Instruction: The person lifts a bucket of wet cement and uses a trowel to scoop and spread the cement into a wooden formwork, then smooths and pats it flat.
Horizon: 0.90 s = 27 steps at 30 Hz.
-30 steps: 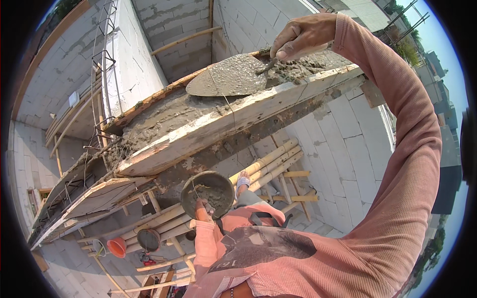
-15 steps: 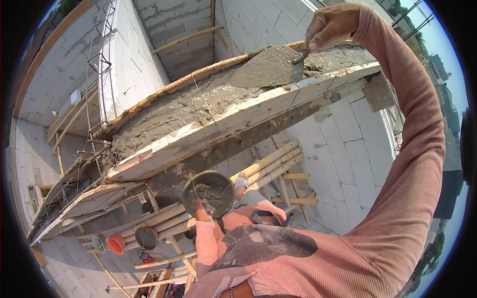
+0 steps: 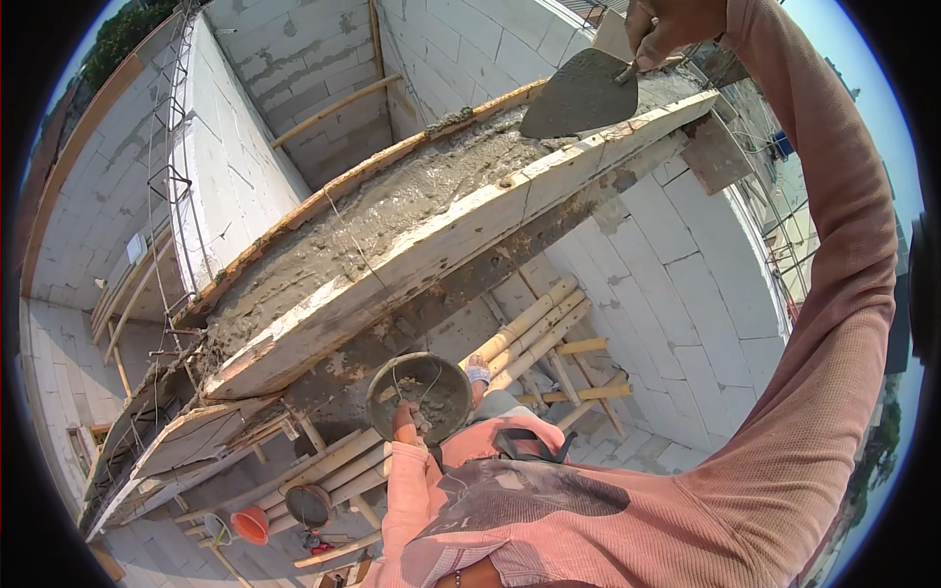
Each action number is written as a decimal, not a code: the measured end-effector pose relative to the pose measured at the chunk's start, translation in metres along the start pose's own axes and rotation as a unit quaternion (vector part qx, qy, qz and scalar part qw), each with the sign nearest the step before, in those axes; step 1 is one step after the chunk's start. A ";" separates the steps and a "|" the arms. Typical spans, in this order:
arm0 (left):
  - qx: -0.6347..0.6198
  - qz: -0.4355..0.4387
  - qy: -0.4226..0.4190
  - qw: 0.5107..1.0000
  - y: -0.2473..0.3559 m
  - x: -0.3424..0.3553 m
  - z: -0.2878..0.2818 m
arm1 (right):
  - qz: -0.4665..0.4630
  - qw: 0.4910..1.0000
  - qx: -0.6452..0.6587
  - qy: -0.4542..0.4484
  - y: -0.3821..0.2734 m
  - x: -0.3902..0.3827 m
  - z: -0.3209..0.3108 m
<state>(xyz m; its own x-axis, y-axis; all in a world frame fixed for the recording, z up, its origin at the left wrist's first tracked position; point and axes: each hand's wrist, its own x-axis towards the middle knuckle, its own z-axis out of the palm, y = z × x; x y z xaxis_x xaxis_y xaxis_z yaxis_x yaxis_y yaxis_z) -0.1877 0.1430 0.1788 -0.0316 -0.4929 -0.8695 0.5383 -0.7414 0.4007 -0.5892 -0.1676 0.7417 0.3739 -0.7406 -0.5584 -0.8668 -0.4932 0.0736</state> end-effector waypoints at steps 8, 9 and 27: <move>0.057 0.021 -0.018 0.998 -0.009 0.003 -0.004 | -0.038 0.953 -0.257 0.158 -0.043 0.012 0.013; 0.060 0.037 -0.011 0.997 -0.010 -0.001 -0.002 | -0.045 0.943 -0.276 0.180 -0.041 0.007 0.013; 0.037 0.008 0.095 0.995 -0.037 0.023 -0.030 | -0.109 0.981 0.073 0.143 -0.024 0.026 0.077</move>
<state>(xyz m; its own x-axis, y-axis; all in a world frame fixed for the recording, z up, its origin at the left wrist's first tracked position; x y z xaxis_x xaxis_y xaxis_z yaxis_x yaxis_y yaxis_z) -0.1836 0.1730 0.1354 0.1400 -0.4148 -0.8991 0.4734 -0.7695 0.4287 -0.5841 -0.1395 0.6615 0.6151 -0.7329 -0.2907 -0.7860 -0.5991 -0.1525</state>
